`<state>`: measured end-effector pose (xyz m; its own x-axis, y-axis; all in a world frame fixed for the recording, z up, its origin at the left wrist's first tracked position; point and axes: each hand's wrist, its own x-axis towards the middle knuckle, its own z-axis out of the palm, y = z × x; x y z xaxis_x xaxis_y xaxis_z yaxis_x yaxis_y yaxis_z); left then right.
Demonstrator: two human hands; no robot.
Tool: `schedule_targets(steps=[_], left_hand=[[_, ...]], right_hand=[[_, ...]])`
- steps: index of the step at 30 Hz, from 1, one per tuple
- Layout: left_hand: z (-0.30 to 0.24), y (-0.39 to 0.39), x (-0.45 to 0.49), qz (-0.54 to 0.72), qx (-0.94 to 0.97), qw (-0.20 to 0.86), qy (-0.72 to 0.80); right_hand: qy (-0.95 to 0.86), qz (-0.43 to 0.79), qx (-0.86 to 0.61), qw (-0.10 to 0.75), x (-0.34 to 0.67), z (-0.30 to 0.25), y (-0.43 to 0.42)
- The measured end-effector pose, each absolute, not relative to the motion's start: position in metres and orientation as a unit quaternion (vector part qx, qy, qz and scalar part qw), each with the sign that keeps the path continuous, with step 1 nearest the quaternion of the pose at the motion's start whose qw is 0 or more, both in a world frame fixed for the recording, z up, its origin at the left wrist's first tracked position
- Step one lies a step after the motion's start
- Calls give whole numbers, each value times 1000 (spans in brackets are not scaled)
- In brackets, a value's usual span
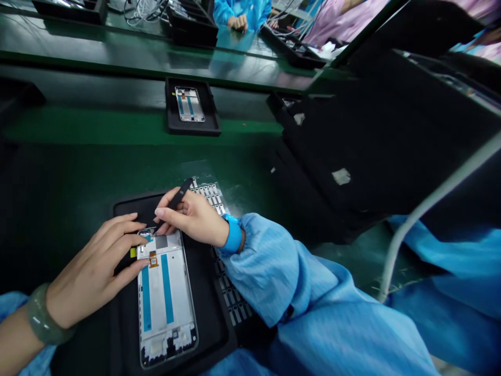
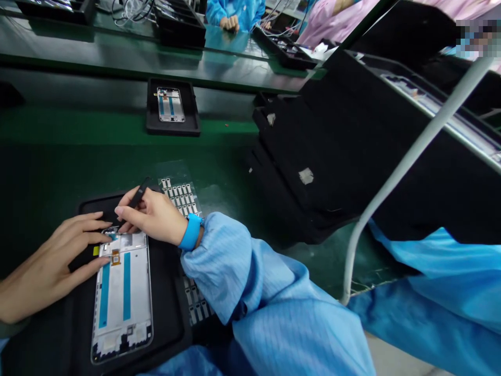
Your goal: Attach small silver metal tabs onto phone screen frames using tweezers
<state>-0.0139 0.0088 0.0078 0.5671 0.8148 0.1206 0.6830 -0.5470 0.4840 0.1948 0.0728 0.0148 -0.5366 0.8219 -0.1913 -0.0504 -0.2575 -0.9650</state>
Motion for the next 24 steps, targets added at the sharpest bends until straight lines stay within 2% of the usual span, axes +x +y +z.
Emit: schedule_targets(steps=[24], left_hand=[[5,10,-14,181,869,182,423]], right_hand=[[-633,606,-380,297,196,10,67]])
